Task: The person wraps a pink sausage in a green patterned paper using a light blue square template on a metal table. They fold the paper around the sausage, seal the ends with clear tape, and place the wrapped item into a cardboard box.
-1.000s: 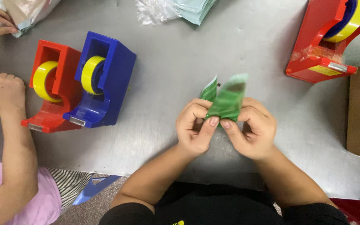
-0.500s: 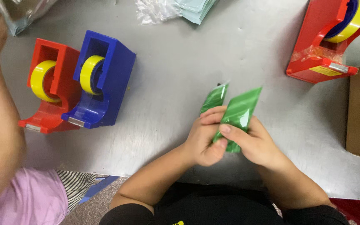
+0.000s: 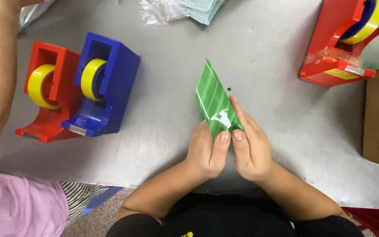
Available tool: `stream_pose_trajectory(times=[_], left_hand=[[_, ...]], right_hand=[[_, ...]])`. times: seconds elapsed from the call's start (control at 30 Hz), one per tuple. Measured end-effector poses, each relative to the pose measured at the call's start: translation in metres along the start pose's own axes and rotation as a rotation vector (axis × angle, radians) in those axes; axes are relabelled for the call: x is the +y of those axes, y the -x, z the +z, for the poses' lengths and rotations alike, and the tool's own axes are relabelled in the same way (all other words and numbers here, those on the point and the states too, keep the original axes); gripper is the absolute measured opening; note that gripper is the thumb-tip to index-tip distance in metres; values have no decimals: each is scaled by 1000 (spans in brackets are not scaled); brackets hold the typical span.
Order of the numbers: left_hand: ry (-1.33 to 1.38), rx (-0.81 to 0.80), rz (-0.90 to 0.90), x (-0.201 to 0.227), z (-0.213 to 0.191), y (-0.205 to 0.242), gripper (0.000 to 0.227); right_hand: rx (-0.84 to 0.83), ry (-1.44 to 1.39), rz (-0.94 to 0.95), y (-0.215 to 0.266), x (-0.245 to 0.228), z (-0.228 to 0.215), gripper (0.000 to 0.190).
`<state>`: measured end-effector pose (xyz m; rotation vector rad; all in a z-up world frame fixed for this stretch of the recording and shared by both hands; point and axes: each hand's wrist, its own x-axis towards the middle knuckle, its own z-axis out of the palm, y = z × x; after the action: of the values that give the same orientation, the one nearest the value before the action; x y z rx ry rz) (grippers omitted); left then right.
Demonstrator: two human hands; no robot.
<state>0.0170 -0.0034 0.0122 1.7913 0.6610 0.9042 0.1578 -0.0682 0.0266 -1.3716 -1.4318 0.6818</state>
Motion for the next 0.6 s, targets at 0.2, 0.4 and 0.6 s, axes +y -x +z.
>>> stream_pose_trajectory(times=[0.2,0.4,0.6], left_hand=[[197,-35,-99,0,-2,4,21],[287,-174,-48,-6,-5,-1,14],[86,-227,-6,12,-1,0,17]], right_hand=[[-36,415,-62,1,-8,-2,49],[-387,-431,197,-3,21,-35,67],[-290,-396,170,30,23,-24,74]])
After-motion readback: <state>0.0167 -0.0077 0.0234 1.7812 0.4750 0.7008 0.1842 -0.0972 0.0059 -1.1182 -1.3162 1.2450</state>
